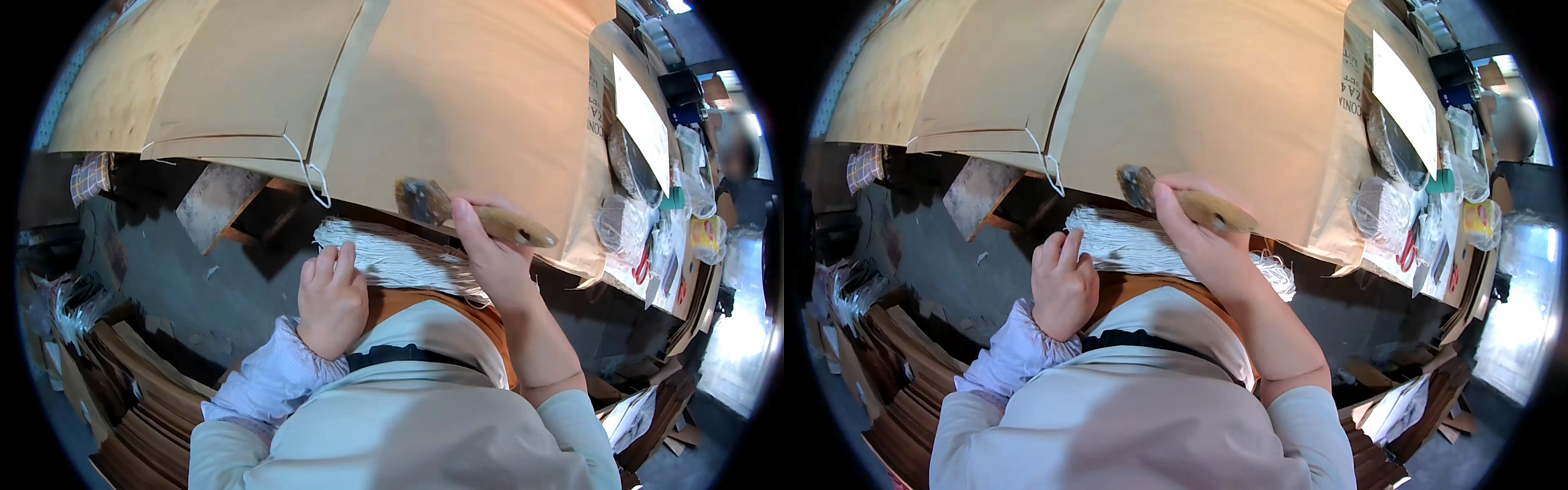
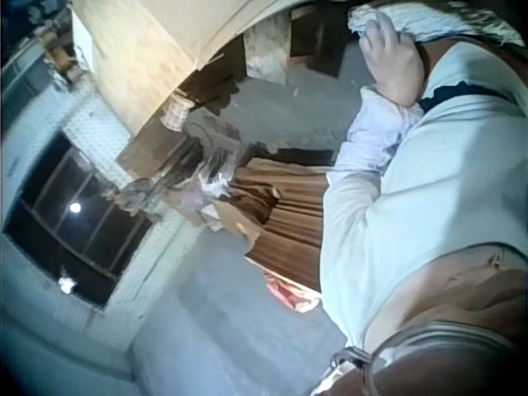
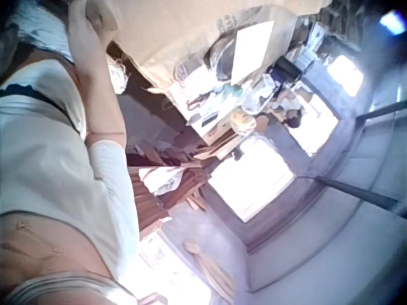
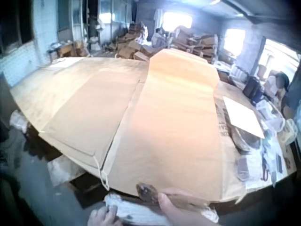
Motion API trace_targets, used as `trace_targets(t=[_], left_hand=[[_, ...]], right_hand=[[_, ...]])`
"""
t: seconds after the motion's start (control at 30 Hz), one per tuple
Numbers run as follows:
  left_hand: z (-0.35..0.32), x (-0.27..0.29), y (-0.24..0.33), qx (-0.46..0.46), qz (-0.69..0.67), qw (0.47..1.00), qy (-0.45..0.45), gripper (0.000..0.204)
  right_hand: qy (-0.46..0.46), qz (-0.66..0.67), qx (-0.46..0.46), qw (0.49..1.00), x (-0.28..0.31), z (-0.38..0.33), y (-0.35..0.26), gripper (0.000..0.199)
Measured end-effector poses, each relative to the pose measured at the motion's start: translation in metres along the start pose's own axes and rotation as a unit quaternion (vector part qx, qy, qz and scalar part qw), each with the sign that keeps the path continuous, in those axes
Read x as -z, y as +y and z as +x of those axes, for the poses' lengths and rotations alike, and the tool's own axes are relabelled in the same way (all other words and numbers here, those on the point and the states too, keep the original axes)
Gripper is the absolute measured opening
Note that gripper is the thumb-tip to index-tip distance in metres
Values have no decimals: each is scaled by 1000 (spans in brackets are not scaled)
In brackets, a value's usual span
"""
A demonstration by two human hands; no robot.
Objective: The person applies glue to the edges of a large cardboard sheet using a brush, then presses a white string along the glued edge to secure it. The process is repeated multiple times across different sections of the cardboard.
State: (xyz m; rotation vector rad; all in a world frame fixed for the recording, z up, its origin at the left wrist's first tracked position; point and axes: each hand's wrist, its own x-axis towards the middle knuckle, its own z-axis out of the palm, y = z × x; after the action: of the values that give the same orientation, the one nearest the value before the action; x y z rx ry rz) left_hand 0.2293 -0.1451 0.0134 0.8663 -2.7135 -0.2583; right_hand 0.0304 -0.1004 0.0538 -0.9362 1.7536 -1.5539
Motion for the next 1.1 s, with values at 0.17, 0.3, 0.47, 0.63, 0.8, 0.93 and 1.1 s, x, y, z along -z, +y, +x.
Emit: trace_targets(t=[0.17,0.3,0.47,0.63,0.8,0.93,1.1], left_hand=[[38,-6,-15,-7,12,1000,25,13],[48,-22,-20,-38,97,994,-32,22],[50,-25,-18,-35,64,996,-53,14],[49,-27,-13,-34,83,994,-55,12],[54,-21,-10,-33,99,992,-68,11],[53,-21,-11,-41,78,994,-60,12],[48,-23,-9,-33,87,994,-61,11]], right_hand=[[-45,-25,47,998,-26,18,22,7],[-9,-179,45,983,2,16,21,11],[110,-334,21,936,83,-4,27,13],[140,-470,86,867,107,-8,24,14],[127,-281,103,946,75,-15,-1,13],[87,-74,197,974,32,-15,4,10],[47,-21,156,986,2,-3,40,9]])
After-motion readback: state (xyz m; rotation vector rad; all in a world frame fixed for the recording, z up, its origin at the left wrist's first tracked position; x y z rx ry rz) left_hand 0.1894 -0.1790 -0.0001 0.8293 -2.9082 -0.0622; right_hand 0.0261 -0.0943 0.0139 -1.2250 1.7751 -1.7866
